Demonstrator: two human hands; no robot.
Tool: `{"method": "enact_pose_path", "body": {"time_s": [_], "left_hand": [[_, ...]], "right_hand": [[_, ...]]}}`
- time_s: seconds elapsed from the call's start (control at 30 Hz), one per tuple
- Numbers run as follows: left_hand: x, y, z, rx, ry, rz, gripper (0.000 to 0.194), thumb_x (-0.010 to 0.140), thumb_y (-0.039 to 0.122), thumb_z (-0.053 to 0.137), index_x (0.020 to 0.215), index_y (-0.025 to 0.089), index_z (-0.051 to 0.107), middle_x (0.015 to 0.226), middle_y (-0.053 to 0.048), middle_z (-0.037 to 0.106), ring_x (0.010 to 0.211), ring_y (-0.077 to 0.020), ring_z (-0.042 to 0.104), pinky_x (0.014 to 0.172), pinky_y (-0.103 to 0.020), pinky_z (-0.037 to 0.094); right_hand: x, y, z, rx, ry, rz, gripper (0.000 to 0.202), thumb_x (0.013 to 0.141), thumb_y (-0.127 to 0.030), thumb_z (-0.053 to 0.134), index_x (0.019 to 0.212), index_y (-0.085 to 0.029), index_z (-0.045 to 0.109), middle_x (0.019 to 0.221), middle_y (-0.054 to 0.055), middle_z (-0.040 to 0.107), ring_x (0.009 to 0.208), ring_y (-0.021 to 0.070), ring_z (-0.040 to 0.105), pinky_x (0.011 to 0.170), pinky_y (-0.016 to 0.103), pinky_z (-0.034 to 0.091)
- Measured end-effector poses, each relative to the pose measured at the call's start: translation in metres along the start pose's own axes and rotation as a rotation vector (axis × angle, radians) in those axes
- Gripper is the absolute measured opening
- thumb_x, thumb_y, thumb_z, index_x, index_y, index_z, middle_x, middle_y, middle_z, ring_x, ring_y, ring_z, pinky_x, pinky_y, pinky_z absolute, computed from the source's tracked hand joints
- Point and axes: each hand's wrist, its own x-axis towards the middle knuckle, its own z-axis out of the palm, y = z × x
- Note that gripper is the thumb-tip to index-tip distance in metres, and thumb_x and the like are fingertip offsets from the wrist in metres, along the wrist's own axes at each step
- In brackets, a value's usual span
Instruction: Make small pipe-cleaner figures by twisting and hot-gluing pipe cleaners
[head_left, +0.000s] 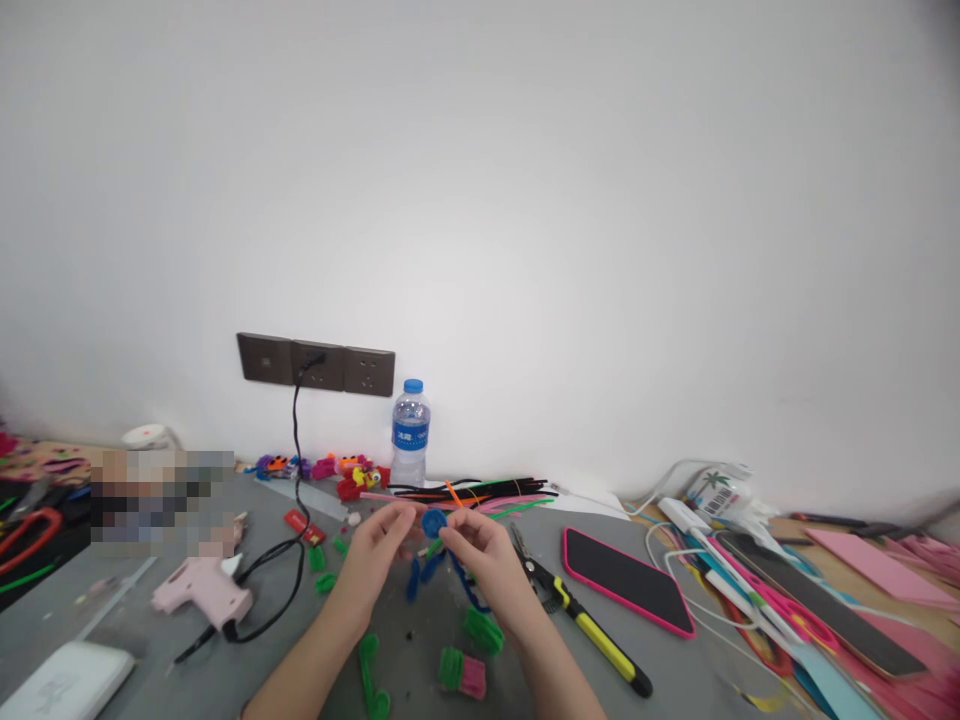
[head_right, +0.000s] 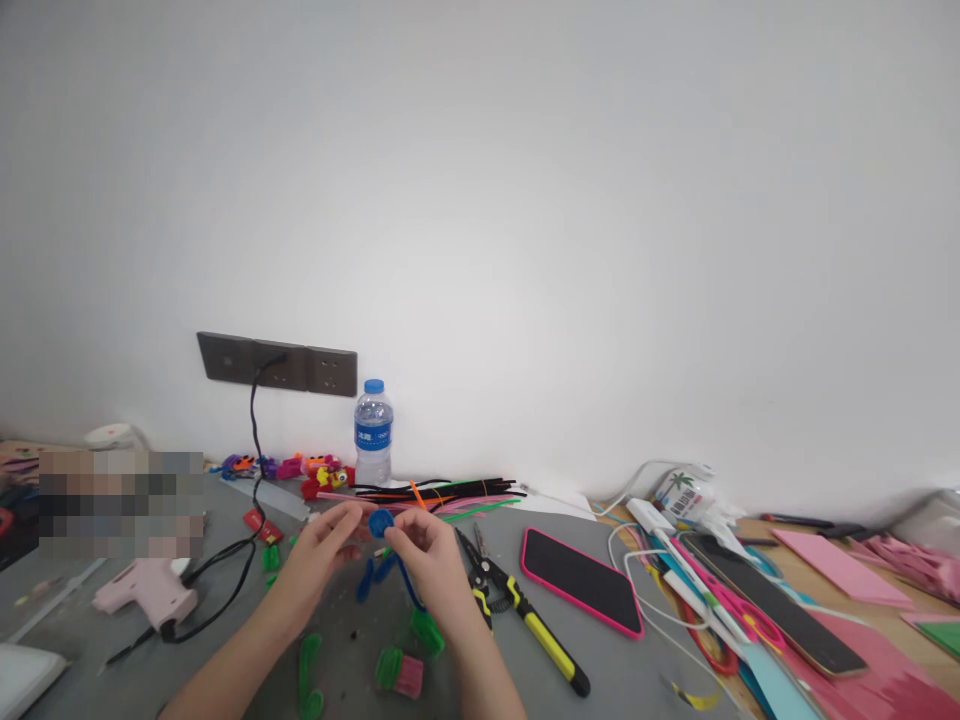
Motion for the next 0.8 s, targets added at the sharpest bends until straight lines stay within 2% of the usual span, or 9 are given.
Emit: {"method": "enact_pose_path", "body": {"time_s": [0.1,0.27,0.53,0.7,0.8], "left_hand": [[-0.0015,0.0022,0.0017,0.054,-0.032,0.020,0.038,0.066,0.052,0.071,0.082,0.018,0.073,0.073,-0.005,0.069,0.069,-0.0197,0.060,0.056,-0.025,0.044],[-0.0001,0.0007,0.0009,0.090,-0.057,0.045,0.031,0.066,0.048,0.072,0.072,0.018,0.071,0.062,0.000,0.061,0.059,-0.0149,0.052,0.056,-0.024,0.041],[0.0002,-0.0018,0.0039,0.061,-0.032,0.038,0.035,0.065,0.050,0.072,0.077,0.018,0.069,0.072,-0.003,0.065,0.065,-0.0168,0.055,0.056,-0.024,0.041],[-0.0006,0.0007,0.0030,0.049,-0.002,0.062,0.039,0.068,0.053,0.068,0.085,0.018,0.068,0.070,-0.001,0.063,0.064,-0.0169,0.054,0.053,-0.022,0.040],[-0.0016,0.0012,0.0026,0.049,-0.014,0.055,0.037,0.071,0.055,0.066,0.079,0.019,0.068,0.068,-0.001,0.060,0.064,-0.0166,0.052,0.056,-0.023,0.041]], "right_hand": [[0.0004,0.0026,-0.0001,-0.033,-0.029,-0.003,0.037,0.069,-0.051,0.071,0.068,-0.017,0.056,0.060,-0.004,0.046,0.055,0.0099,0.039,0.056,0.023,0.031],[0.0002,0.0052,-0.0014,-0.064,-0.058,-0.002,0.038,0.070,-0.053,0.070,0.071,-0.017,0.057,0.060,-0.003,0.049,0.056,0.0108,0.043,0.057,0.024,0.033],[0.0002,0.0056,-0.0007,-0.056,-0.046,-0.005,0.038,0.069,-0.052,0.071,0.070,-0.016,0.056,0.059,-0.004,0.049,0.055,0.0098,0.043,0.055,0.022,0.032],[-0.0003,0.0050,-0.0003,-0.045,-0.046,-0.009,0.038,0.070,-0.052,0.071,0.070,-0.016,0.057,0.059,-0.004,0.049,0.054,0.0101,0.043,0.055,0.023,0.034],[-0.0014,0.0031,0.0007,-0.058,-0.052,-0.005,0.038,0.070,-0.052,0.071,0.070,-0.016,0.058,0.059,-0.003,0.051,0.055,0.0105,0.044,0.055,0.023,0.034]]}}
